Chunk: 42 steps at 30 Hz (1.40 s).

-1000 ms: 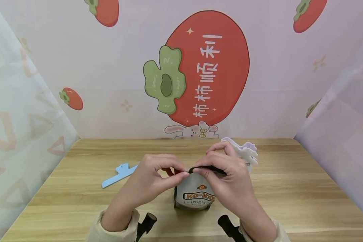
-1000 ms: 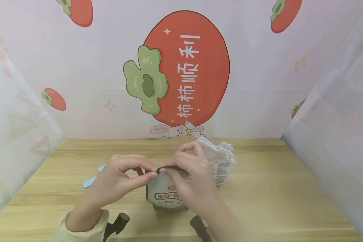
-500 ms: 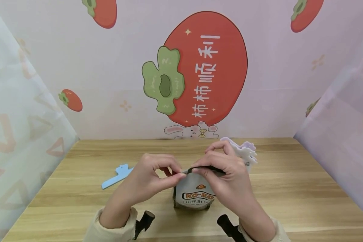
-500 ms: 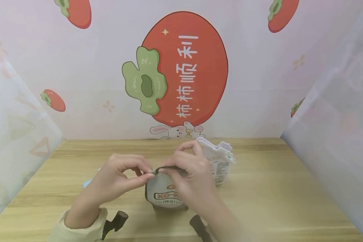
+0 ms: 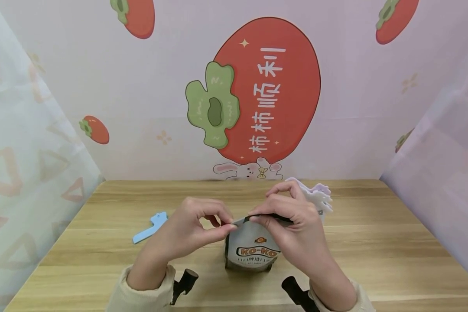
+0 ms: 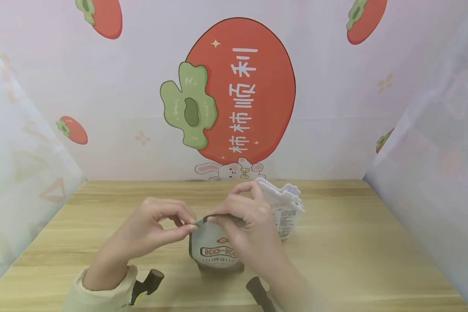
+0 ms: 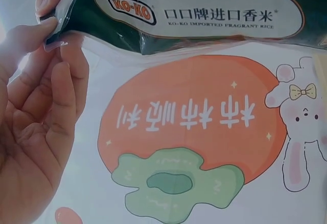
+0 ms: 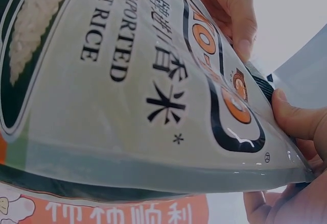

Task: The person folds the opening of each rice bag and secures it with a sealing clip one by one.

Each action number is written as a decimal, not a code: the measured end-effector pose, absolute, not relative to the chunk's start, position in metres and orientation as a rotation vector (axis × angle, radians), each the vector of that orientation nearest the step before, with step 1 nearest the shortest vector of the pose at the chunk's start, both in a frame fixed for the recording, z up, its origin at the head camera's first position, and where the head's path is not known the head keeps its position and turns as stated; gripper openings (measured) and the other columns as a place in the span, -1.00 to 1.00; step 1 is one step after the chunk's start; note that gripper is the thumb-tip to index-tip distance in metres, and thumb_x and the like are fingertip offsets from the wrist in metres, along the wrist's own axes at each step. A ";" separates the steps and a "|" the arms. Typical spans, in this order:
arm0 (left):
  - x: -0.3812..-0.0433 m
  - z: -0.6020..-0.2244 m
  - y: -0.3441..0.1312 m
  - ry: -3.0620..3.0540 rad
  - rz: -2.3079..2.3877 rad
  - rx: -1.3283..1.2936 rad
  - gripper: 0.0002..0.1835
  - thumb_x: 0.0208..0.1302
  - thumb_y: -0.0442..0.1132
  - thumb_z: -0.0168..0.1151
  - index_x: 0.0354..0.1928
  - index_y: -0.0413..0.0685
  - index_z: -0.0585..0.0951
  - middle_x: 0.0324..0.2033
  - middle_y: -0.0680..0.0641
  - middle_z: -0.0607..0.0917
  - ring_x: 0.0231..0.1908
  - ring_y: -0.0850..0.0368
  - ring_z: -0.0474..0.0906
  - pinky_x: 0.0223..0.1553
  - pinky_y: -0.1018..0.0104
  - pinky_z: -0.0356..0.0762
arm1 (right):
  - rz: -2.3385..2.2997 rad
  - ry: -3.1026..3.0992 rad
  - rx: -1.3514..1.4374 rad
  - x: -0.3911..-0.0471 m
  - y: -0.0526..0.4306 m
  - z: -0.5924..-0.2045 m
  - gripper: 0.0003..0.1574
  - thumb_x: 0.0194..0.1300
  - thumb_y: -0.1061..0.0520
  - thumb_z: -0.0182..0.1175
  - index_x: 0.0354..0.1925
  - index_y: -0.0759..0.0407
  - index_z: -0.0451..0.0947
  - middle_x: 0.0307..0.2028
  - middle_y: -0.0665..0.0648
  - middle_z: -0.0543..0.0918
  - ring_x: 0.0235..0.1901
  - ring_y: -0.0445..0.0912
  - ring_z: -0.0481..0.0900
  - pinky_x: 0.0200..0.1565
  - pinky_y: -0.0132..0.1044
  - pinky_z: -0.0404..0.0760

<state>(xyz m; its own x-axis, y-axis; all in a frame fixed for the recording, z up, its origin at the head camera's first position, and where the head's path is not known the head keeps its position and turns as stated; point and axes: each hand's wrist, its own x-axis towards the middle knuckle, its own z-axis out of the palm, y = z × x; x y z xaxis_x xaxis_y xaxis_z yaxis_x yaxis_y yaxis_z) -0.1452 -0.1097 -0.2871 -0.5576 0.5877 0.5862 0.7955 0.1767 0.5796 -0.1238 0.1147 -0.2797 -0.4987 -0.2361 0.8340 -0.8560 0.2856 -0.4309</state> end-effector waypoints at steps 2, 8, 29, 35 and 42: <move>-0.146 -0.287 -0.110 -2.234 -1.315 -1.327 -0.87 0.17 -0.44 0.39 -0.42 -0.04 0.68 -0.48 0.09 0.72 -0.42 0.38 0.59 -0.31 0.41 0.65 | 1.214 -1.902 0.976 -0.124 0.115 -0.280 -0.66 -0.15 0.48 0.47 -0.48 0.08 0.72 -0.57 -0.06 0.68 -0.15 -0.09 0.43 -0.01 -0.40 0.41; -0.148 -0.288 -0.110 -2.238 -1.281 -1.313 -0.86 0.17 -0.46 0.38 -0.43 -0.05 0.68 -0.47 0.09 0.72 -0.43 0.37 0.58 -0.29 0.41 0.65 | 1.190 -1.882 0.984 -0.127 0.117 -0.279 -0.66 -0.16 0.49 0.46 -0.49 0.09 0.71 -0.57 -0.06 0.67 -0.17 -0.09 0.43 -0.01 -0.39 0.40; -0.140 -0.284 -0.101 -2.134 -0.898 -1.252 -0.76 0.00 -0.51 0.39 -0.48 -0.03 0.57 -0.52 0.12 0.60 -0.40 0.37 0.54 -0.27 0.65 0.55 | 1.141 -1.966 1.039 -0.127 0.121 -0.276 -0.63 -0.01 0.51 0.36 -0.40 0.06 0.71 -0.46 -0.07 0.71 -0.13 -0.08 0.40 0.08 -0.36 0.33; -0.140 -0.286 -0.110 -2.153 -0.930 -1.242 -0.83 0.10 -0.44 0.41 -0.39 -0.02 0.64 -0.46 0.12 0.65 -0.36 0.32 0.57 -0.24 0.55 0.58 | 1.140 -1.966 1.055 -0.128 0.120 -0.276 -0.63 -0.01 0.52 0.34 -0.40 0.06 0.70 -0.45 -0.08 0.71 -0.13 -0.08 0.39 0.04 -0.35 0.34; -0.138 -0.278 -0.143 -2.244 -0.926 -1.095 -0.77 0.09 -0.34 0.48 -0.20 0.07 0.74 -0.33 0.19 0.72 -0.22 0.32 0.59 -0.19 0.53 0.52 | 1.171 -1.960 1.065 -0.129 0.120 -0.277 -0.62 0.00 0.54 0.32 -0.39 0.07 0.71 -0.45 -0.07 0.72 -0.13 -0.09 0.41 0.04 -0.34 0.33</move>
<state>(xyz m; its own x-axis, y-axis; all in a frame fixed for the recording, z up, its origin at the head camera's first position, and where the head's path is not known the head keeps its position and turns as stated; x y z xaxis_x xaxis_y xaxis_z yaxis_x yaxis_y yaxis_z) -0.1382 -0.1431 -0.2782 -0.5687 0.4936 0.6579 0.8140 0.4528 0.3639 -0.1290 0.1199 -0.2767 -0.4889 -0.3254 0.8093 -0.8669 0.2846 -0.4093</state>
